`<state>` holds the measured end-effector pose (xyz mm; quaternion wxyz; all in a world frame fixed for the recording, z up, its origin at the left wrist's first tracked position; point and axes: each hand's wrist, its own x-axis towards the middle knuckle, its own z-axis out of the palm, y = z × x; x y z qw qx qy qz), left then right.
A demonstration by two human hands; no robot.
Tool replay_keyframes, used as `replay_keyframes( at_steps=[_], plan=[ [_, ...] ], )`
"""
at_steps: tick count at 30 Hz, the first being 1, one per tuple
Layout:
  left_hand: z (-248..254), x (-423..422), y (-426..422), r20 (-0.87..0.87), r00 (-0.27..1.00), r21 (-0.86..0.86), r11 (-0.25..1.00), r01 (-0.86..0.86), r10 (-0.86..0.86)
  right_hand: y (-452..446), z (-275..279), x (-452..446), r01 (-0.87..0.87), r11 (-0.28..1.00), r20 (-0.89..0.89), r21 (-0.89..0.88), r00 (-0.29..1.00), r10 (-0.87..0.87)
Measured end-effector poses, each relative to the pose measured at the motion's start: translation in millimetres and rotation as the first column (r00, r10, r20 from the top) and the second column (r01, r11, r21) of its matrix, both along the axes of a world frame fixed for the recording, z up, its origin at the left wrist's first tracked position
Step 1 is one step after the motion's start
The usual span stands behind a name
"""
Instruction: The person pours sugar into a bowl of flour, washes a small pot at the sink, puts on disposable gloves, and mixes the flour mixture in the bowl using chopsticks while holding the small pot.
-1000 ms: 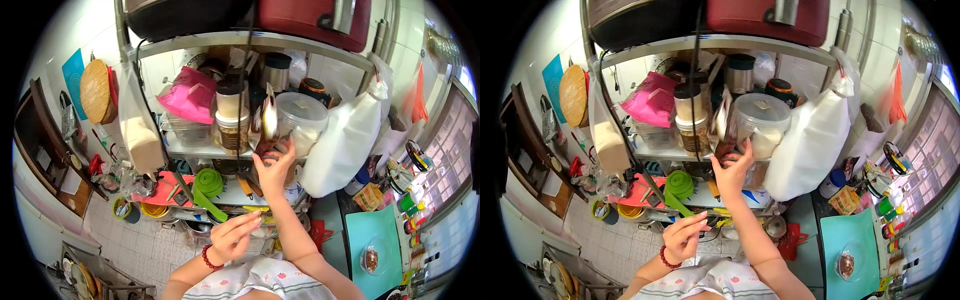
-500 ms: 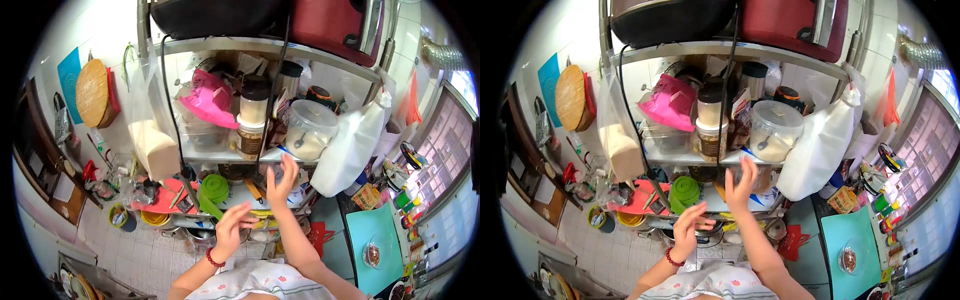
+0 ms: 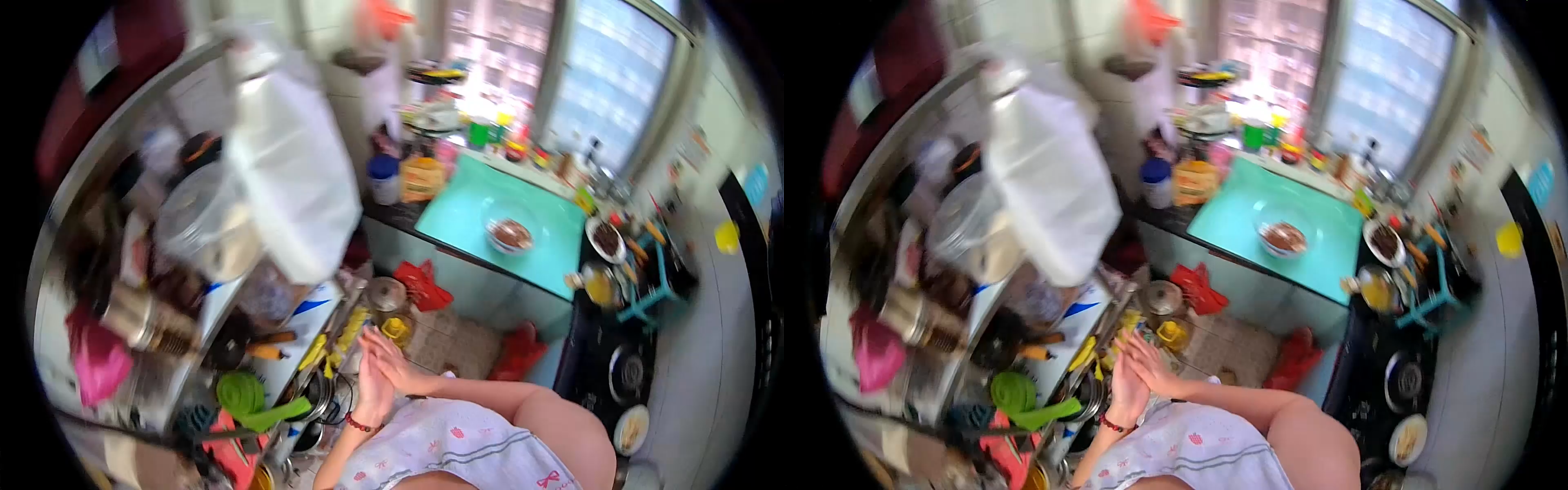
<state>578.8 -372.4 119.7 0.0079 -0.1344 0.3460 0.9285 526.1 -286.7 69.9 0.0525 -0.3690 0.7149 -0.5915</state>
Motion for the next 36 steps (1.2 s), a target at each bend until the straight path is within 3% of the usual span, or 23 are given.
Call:
replay_keyframes(
  at_steps=[2,3,5,7,8,9,11,12,13,14,15,17,20,23,27,31,34,36],
  plan=[
    [-5,-24,31,0.053,0.997,-0.293,0.954,0.064,-0.051,1,-23,-13,0.211,0.947,0.297,-0.242,0.945,-0.134],
    [12,-34,49,0.005,0.994,-0.453,0.886,0.1,-0.11,17,-26,-18,0.16,0.966,0.284,-0.204,0.954,-0.098],
    [-35,-63,70,-0.245,0.961,-0.793,0.597,-0.123,-0.128,54,-24,-42,0.019,0.993,0.255,-0.119,0.967,0.012],
    [-40,-94,74,-0.144,0.894,-0.816,0.562,0.136,-0.425,97,-17,-77,-0.153,0.987,0.23,-0.037,0.96,0.158],
    [-42,-109,72,-0.092,0.824,-0.818,0.515,0.258,-0.558,114,-16,-94,-0.24,0.971,0.222,0.003,0.947,0.233],
    [-45,-125,77,-0.001,0.805,-0.731,0.55,0.404,-0.593,133,-15,-110,-0.325,0.945,0.215,0.038,0.926,0.31],
    [-55,-155,90,0.153,0.722,-0.491,0.582,0.648,-0.675,170,-49,-156,-0.065,0.977,0.045,0.203,0.997,0.057],
    [-66,-163,105,0.18,0.802,-0.555,0.614,0.561,-0.569,192,-73,-180,0.077,0.96,-0.049,0.268,0.997,-0.066],
    [-48,-177,118,0.172,0.775,-0.492,0.629,0.602,-0.608,212,-78,-198,0.221,0.921,-0.148,0.319,0.972,-0.182],
    [-27,-185,127,0.165,0.747,-0.424,0.637,0.644,-0.644,235,-84,-215,0.461,0.887,0.539,-0.033,0.756,-0.373],
    [-14,-196,137,0.158,0.717,-0.354,0.638,0.683,-0.679,257,-80,-233,0.781,0.611,0.972,-0.126,0.222,-0.083],
    [-23,-217,150,0.232,0.693,-0.264,0.642,0.72,-0.682,307,-136,-285,0.84,0.542,0.983,-0.003,0.101,-0.152],
    [-43,-240,163,0.309,0.724,-0.24,0.686,0.687,-0.617,335,-144,-335,0.92,0.391,0.995,0.023,0.016,-0.097],
    [-54,-261,172,0.344,0.753,-0.083,0.781,0.619,-0.561,349,-161,-369,0.942,0.302,0.98,-0.146,0.179,-0.086],
    [-70,-283,185,0.397,0.744,-0.063,0.792,0.607,-0.538,350,-190,-380,0.938,0.321,0.986,-0.133,0.157,-0.049],
    [-77,-313,201,0.446,0.696,-0.067,0.754,0.653,-0.563,353,-186,-372,0.917,0.354,0.978,-0.186,0.208,-0.024],
    [-102,-345,209,0.433,0.654,-0.049,0.709,0.704,-0.62,354,-171,-356,0.907,0.397,0.988,-0.14,0.156,-0.007],
    [-94,-370,225,0.446,0.599,-0.07,0.641,0.764,-0.665,350,-175,-341,0.939,0.339,0.984,0.056,0.006,-0.181]
  ],
)
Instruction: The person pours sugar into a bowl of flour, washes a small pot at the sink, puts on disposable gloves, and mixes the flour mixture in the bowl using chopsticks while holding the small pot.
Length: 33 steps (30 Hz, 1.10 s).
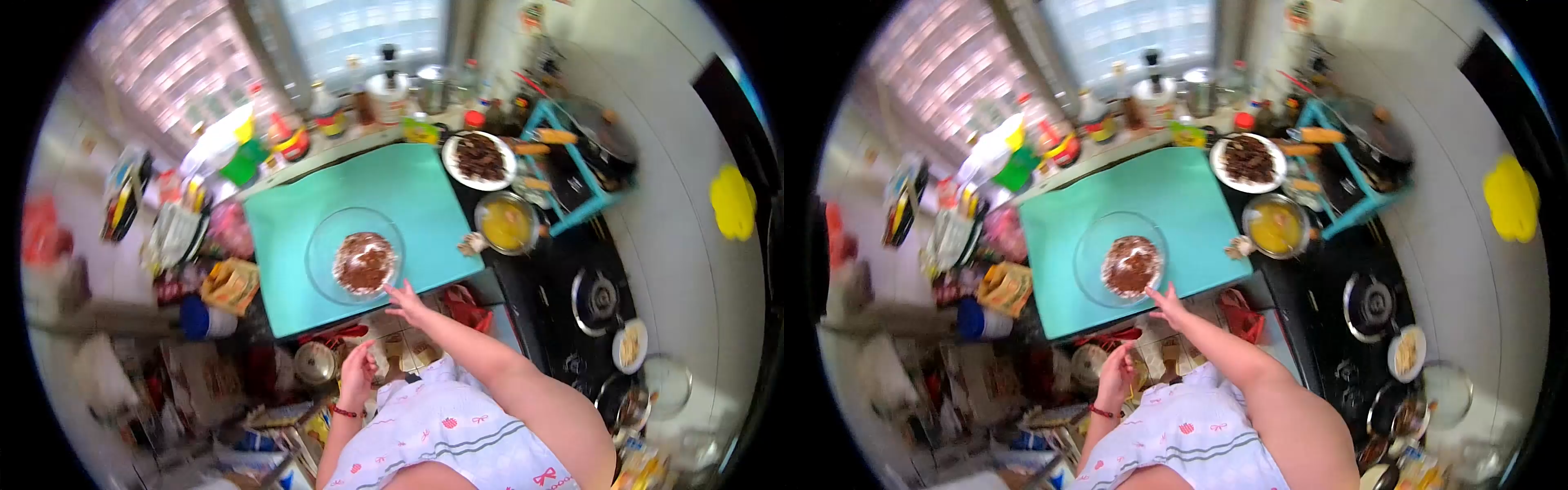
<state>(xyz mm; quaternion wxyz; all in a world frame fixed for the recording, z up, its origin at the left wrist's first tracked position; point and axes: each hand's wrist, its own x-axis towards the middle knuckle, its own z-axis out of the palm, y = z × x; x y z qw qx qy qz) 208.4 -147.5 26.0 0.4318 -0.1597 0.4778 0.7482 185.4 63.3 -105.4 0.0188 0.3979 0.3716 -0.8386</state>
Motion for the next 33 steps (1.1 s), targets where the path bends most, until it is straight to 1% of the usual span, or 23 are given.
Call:
replay_keyframes(
  at_steps=[1,2,5,6,7,8,9,10,13,14,15,17,18,19,21,22,23,25,26,27,29,30,33],
  plan=[
    [3,-13,8,-0.02,0.998,0.006,0.998,0.062,-0.062,1,3,11,0.018,0.996,0.075,0.091,0.997,-0.025],
    [2,-26,16,-0.043,0.99,-0.017,0.99,0.137,-0.137,-4,22,24,0.102,0.961,0.104,0.256,0.986,-0.132],
    [-4,-68,43,-0.079,0.932,0.048,0.932,0.358,-0.354,17,-15,77,0.156,0.891,0.003,0.427,0.985,-0.174],
    [3,-77,58,-0.109,0.92,0.046,0.923,0.383,-0.376,18,14,93,0.321,0.83,-0.006,0.455,0.934,-0.357],
    [13,-85,73,-0.172,0.891,0.043,0.901,0.433,-0.42,26,14,111,0.353,0.767,0.002,0.535,0.908,-0.419],
    [4,-97,87,-0.203,0.866,0.004,0.884,0.468,-0.458,32,14,134,0.367,0.703,0.018,0.61,0.88,-0.475],
    [13,-99,102,-0.254,0.84,0.028,0.865,0.502,-0.479,33,13,157,0.365,0.638,0.035,0.678,0.851,-0.524],
    [3,-104,115,-0.269,0.837,0.021,0.866,0.499,-0.476,29,16,174,0.49,0.533,0.007,0.69,0.732,-0.681],
    [16,-84,149,-0.368,0.753,0.053,0.797,0.602,-0.545,13,26,237,0.625,0.528,0.125,0.575,0.57,-0.812],
    [23,-70,158,-0.325,0.761,0.104,0.779,0.618,-0.561,3,29,256,0.651,0.496,0.118,0.575,0.534,-0.837],
    [19,-56,166,-0.361,0.731,0.128,0.746,0.654,-0.579,-10,28,272,0.675,0.467,0.108,0.571,0.502,-0.858],
    [23,-9,180,-0.32,0.699,0.183,0.682,0.708,-0.639,-41,21,301,0.717,0.416,0.088,0.56,0.448,-0.89],
    [26,17,183,-0.297,0.68,0.208,0.65,0.731,-0.67,-59,23,314,0.793,0.334,0.028,0.51,0.373,-0.927],
    [27,40,185,-0.297,0.594,0.251,0.539,0.804,-0.748,-77,23,325,0.855,0.247,-0.032,0.456,0.293,-0.956],
    [29,93,183,-0.308,0.406,0.34,0.299,0.891,-0.86,-109,21,359,0.84,0.094,-0.11,0.535,0.179,-0.978],
    [40,136,177,-0.306,0.415,0.216,0.362,0.907,-0.857,-126,13,378,0.754,0.034,-0.124,0.655,0.153,-0.98],
    [40,171,173,-0.299,0.354,0.223,0.296,0.929,-0.886,-142,3,401,0.65,-0.018,-0.135,0.76,0.132,-0.982],
    [39,242,161,-0.283,0.238,0.245,0.17,0.955,-0.929,-180,15,459,0.692,0.079,0.019,0.718,0.093,-0.995],
    [37,285,150,-0.283,0.213,0.193,0.162,0.968,-0.935,-197,21,493,0.715,0.121,0.093,0.688,0.079,-0.993],
    [32,325,139,-0.22,0.168,0.224,0.117,0.967,-0.961,-213,24,533,0.742,0.109,0.091,0.662,0.065,-0.994],
    [26,416,111,-0.182,0.019,0.215,-0.021,0.976,-0.983,-254,19,607,0.797,0.076,0.093,0.6,0.024,-0.995],
    [23,463,94,-0.089,-0.032,0.299,-0.057,0.953,-0.996,-279,27,647,0.785,0.004,0.027,0.619,-0.016,-0.999],
    [33,599,33,-0.118,-0.307,0.327,-0.329,0.886,-0.944,-350,46,764,0.742,-0.22,-0.03,0.633,-0.261,-0.965]
  ],
)
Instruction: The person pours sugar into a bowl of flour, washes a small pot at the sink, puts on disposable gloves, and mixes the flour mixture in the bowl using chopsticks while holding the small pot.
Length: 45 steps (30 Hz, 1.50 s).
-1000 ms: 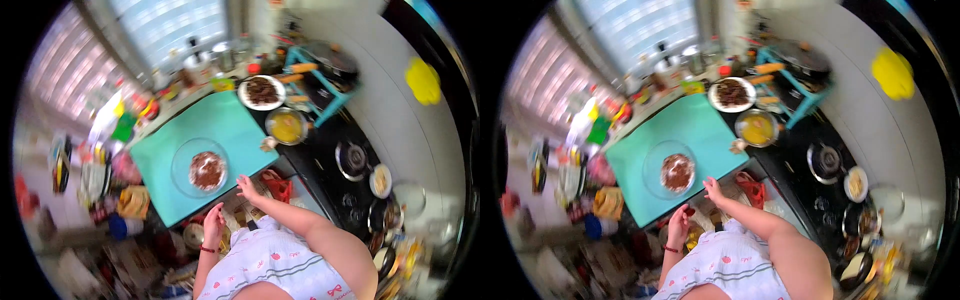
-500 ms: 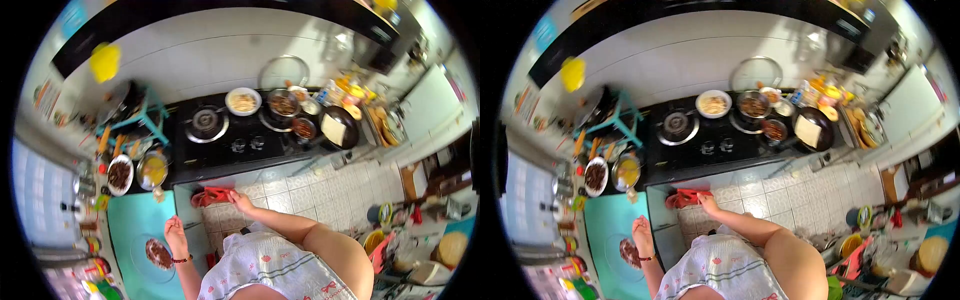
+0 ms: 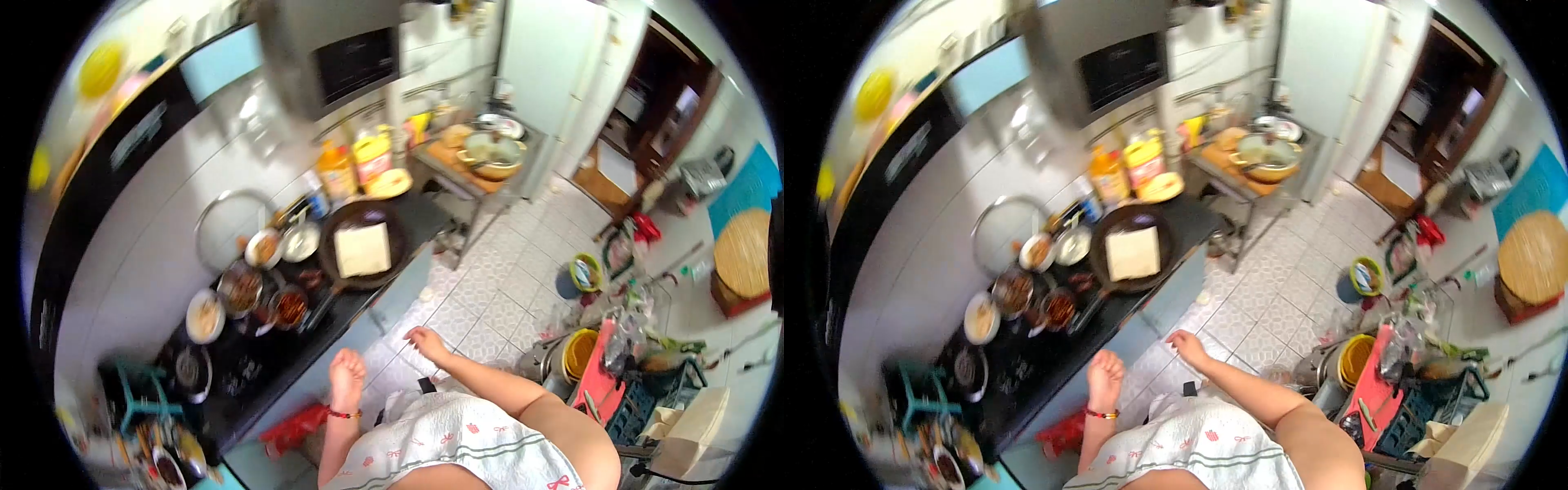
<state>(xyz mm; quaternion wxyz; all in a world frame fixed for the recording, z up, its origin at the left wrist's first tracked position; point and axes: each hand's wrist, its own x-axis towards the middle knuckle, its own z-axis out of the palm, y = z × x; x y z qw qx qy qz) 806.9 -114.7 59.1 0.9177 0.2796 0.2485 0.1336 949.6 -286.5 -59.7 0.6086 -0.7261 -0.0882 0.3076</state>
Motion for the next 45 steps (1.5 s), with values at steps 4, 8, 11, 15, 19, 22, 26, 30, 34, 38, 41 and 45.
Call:
replay_keyframes(
  at_steps=[4,8,11,15,19,22,26,30,34,38,41,45],
  plan=[
    [30,141,-72,0.006,0.935,0.082,0.932,0.354,-0.355,-95,52,112,0.383,0.923,0.116,0.026,0.916,-0.384],
    [43,255,-124,-0.008,0.84,0.137,0.832,0.538,-0.542,-162,87,177,0.625,0.778,0.005,0.07,0.779,-0.627],
    [42,327,-153,0.0,0.788,0.132,0.781,0.61,-0.616,-183,85,210,0.675,0.717,-0.09,0.175,0.736,-0.671],
    [34,425,-184,0.055,0.768,0.121,0.768,0.629,-0.638,-194,106,290,0.595,0.717,-0.264,0.365,0.804,-0.533],
    [39,529,-195,0.123,0.744,0.134,0.753,0.644,-0.657,-182,150,406,0.445,0.749,-0.124,0.491,0.887,-0.446],
    [58,610,-196,0.131,0.784,0.113,0.794,0.597,-0.607,-163,190,486,0.381,0.81,-0.022,0.446,0.909,-0.415],
    [84,715,-193,0.133,0.808,0.141,0.818,0.557,-0.573,-162,239,612,0.187,0.837,0.053,0.513,0.967,-0.248],
    [83,749,-185,0.057,0.871,0.194,0.861,0.47,-0.488,-149,285,711,-0.002,0.757,0.02,0.653,1.0,-0.015],
    [88,755,-179,-0.023,0.973,0.193,0.954,0.229,-0.229,-95,334,824,-0.248,0.581,0.146,0.776,0.965,0.216],
    [86,762,-194,-0.029,0.998,0.214,0.975,-0.056,0.064,-7,369,941,-0.234,0.408,0.108,0.883,0.945,0.309],
    [80,767,-215,-0.027,0.961,0.128,0.954,-0.27,0.275,77,394,998,-0.201,0.371,0.057,0.907,0.929,0.365],
    [91,764,-250,-0.102,0.852,0.215,0.847,-0.486,0.514,163,431,1023,-0.12,0.259,0.003,0.958,0.912,0.41]
  ],
)
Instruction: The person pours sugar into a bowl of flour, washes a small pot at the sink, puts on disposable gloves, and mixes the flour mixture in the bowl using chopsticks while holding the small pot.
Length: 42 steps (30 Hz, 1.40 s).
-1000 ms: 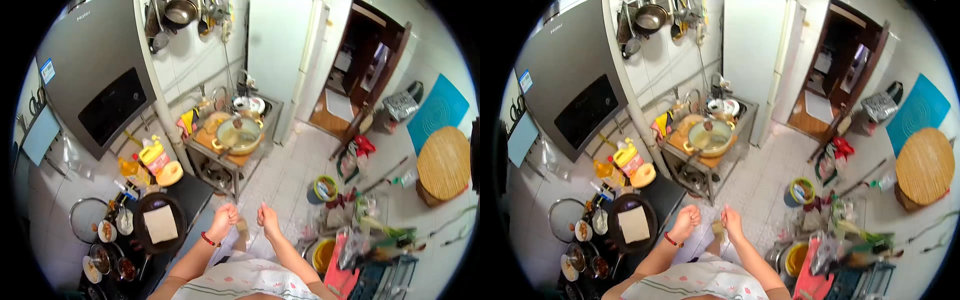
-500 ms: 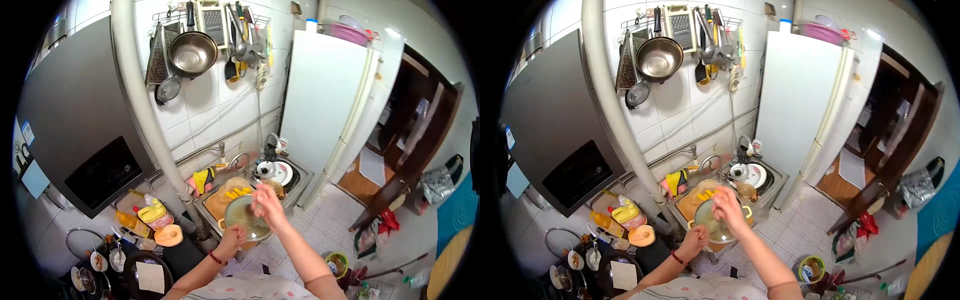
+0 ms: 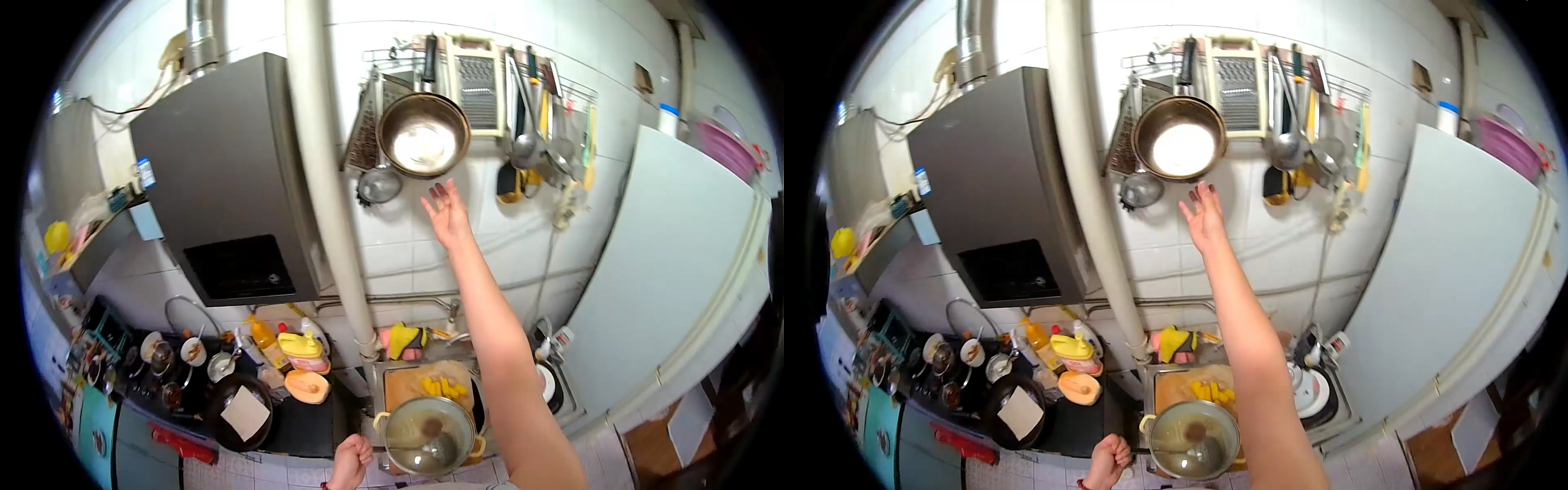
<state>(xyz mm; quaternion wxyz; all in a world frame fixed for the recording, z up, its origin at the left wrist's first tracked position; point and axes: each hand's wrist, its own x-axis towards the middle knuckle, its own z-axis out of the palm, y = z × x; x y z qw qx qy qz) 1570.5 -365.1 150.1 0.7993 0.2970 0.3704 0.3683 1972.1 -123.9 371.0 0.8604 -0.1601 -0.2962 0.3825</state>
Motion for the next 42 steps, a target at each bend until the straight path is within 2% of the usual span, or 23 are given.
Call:
replay_keyframes(
  at_steps=[3,7,11,14,16,17,18,19,20,21,24,25,26,27,28,29,31,34,36,38,39,41,42],
  plan=[
    [-2,-13,-14,0.024,0.988,-0.011,0.989,-0.15,0.15,11,35,-24,-0.011,0.995,0.114,0.098,0.994,0.0],
    [1,-27,-33,0.106,0.962,0.007,0.967,-0.255,0.253,16,52,-41,0.105,0.976,-0.025,0.19,0.994,-0.102],
    [-8,-36,-40,0.104,0.959,-0.013,0.964,-0.265,0.265,3,84,-39,0.023,0.977,-0.046,0.214,0.999,-0.013],
    [10,-32,-40,0.022,0.973,-0.016,0.974,-0.228,0.228,-28,80,-39,0.017,0.984,0.02,0.176,1.0,-0.021],
    [-4,-39,-26,-0.123,0.984,0.327,0.942,-0.083,0.129,-69,58,-43,0.007,0.991,0.073,0.131,0.997,-0.016],
    [-10,-44,-23,-0.201,0.975,0.474,0.881,0.016,0.09,-91,37,-44,-0.016,0.997,0.06,0.079,0.998,0.012],
    [1,-46,-21,-0.343,0.914,0.71,0.697,0.102,0.215,-120,15,-49,-0.058,0.998,0.068,0.032,0.996,0.055],
    [20,-44,-14,-0.419,0.83,0.861,0.452,0.234,0.369,-152,-8,-55,-0.1,0.995,0.075,-0.015,0.992,0.101],
    [41,-43,-12,-0.399,0.769,0.915,0.267,0.301,0.5,-181,-37,-60,-0.157,0.985,0.057,-0.069,0.985,0.161],
    [62,-41,-12,-0.346,0.708,0.921,0.081,0.38,0.615,-213,-72,-66,-0.213,0.969,0.031,-0.125,0.975,0.218],
    [87,-39,-12,-0.178,0.621,0.904,-0.122,0.41,0.764,-321,-178,-99,-0.338,0.914,-0.077,-0.223,0.941,0.329],
    [85,-43,-11,-0.11,0.603,0.887,-0.196,0.418,0.79,-358,-211,-113,-0.265,0.881,-0.051,-0.392,0.962,0.267],
    [83,-47,-7,0.011,0.597,0.803,-0.363,0.473,0.802,-396,-244,-126,-0.429,0.841,-0.17,-0.329,0.903,0.394],
    [80,-51,-4,0.129,0.607,0.682,-0.515,0.519,0.784,-437,-276,-139,-0.425,0.778,-0.221,-0.463,0.905,0.362],
    [84,-56,-11,0.1,0.577,0.566,-0.523,0.637,0.811,-478,-301,-147,-0.497,0.735,-0.286,-0.462,0.867,0.407],
    [88,-57,-13,0.114,0.743,0.556,-0.662,0.502,0.659,-518,-326,-156,-0.565,0.686,-0.351,-0.458,0.824,0.445],
    [94,-51,-38,0.093,0.786,0.478,-0.72,0.504,0.612,-571,-321,-179,-0.519,0.625,-0.364,-0.584,0.855,0.37],
    [110,-41,-68,-0.005,0.825,0.197,-0.808,0.555,0.565,-624,-321,-185,-0.522,0.592,-0.358,-0.614,0.853,0.381],
    [119,-17,-71,-0.137,0.87,0.216,-0.842,0.494,0.475,-649,-318,-180,-0.5,0.622,-0.326,-0.603,0.866,0.38],
    [129,6,-72,-0.15,0.92,0.301,-0.87,0.391,0.361,-668,-314,-172,-0.457,0.679,-0.286,-0.574,0.889,0.357],
    [132,12,-77,-0.359,0.829,0.332,-0.771,0.543,0.43,-674,-309,-167,-0.423,0.719,-0.274,-0.551,0.906,0.323],
    [135,25,-88,-0.728,0.519,0.261,-0.518,0.814,0.449,-676,-289,-158,-0.348,0.781,-0.291,-0.519,0.931,0.221],
    [128,34,-93,-0.698,0.57,0.325,-0.518,0.791,0.433,-670,-265,-158,-0.289,0.774,-0.357,-0.563,0.93,0.087]
  ],
)
